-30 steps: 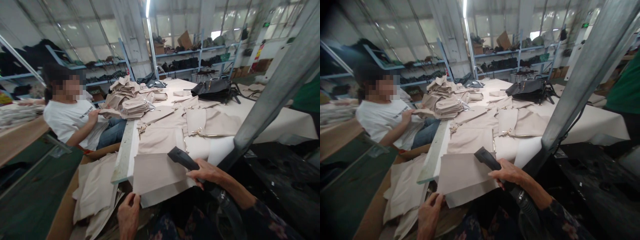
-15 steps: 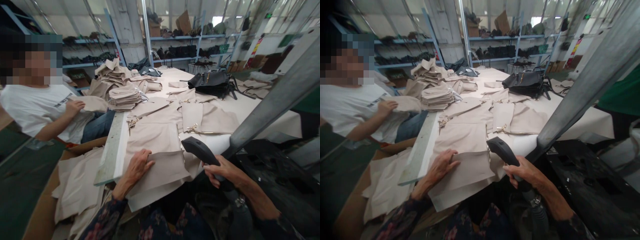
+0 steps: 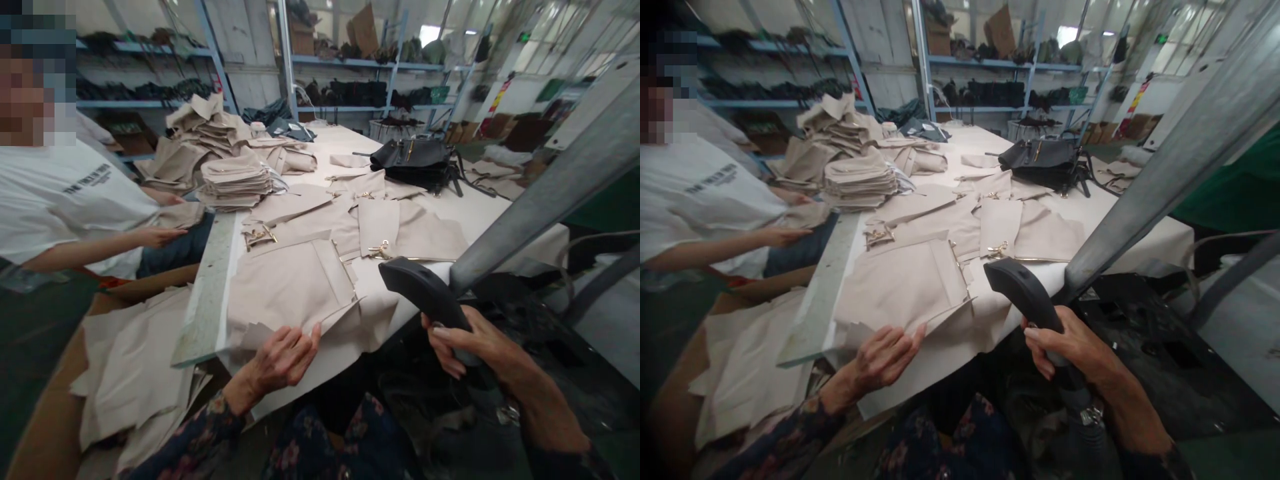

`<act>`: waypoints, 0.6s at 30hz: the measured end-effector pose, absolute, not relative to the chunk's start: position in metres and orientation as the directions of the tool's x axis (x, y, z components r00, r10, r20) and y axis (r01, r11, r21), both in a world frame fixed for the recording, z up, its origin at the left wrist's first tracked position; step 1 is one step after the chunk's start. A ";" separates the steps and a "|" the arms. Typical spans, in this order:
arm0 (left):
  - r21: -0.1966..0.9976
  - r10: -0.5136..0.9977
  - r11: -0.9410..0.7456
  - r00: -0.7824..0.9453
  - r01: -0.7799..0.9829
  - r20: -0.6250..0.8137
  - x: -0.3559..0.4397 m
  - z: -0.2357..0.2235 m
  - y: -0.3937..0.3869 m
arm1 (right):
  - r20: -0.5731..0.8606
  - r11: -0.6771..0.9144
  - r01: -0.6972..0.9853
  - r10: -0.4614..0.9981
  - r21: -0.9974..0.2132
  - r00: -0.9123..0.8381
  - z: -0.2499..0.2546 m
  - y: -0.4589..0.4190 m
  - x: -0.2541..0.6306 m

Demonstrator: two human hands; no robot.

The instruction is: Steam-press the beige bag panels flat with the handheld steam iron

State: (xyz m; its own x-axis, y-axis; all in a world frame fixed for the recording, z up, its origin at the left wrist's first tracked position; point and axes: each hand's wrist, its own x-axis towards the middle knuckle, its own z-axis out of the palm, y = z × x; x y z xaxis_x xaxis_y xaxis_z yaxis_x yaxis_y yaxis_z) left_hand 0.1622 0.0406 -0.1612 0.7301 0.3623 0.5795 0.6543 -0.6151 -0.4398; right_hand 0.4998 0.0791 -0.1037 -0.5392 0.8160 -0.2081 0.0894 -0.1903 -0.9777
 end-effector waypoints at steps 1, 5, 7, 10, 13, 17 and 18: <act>-0.425 0.356 -0.651 0.747 0.629 0.561 0.163 -0.170 0.038 | -0.219 -0.197 0.098 0.817 -0.975 -0.534 -0.101 0.075 0.500; -0.380 0.359 -0.701 0.759 0.603 0.543 0.162 -0.194 0.030 | -0.289 -0.256 0.136 0.801 -0.957 -0.524 -0.095 0.059 0.496; -0.371 0.362 -0.703 0.754 0.607 0.548 0.161 -0.198 0.029 | -0.325 -0.274 0.175 0.780 -0.946 -0.536 -0.095 0.052 0.490; -0.351 0.375 -0.695 0.732 0.628 0.569 0.160 -0.199 0.029 | -0.379 -0.277 0.261 0.731 -0.925 -0.567 -0.100 0.047 0.477; -0.333 0.391 -0.686 0.714 0.647 0.581 0.158 -0.198 0.028 | -0.435 -0.270 0.351 0.687 -0.897 -0.583 -0.114 0.048 0.460; -0.293 0.420 -0.674 0.678 0.679 0.603 0.156 -0.201 0.026 | -0.449 -0.250 0.395 0.687 -0.884 -0.571 -0.128 0.062 0.446; -0.283 0.431 -0.670 0.669 0.687 0.605 0.155 -0.202 0.026 | -0.431 -0.241 0.384 0.711 -0.892 -0.556 -0.129 0.066 0.446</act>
State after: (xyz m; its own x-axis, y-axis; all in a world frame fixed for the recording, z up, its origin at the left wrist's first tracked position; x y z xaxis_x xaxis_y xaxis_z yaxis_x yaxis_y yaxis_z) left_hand 0.1554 0.0263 -0.2024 0.6693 0.4308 0.6054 0.6867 -0.6698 -0.2825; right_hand 0.4461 0.0662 -0.1289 -0.5558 0.7108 -0.4312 0.3837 -0.2408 -0.8915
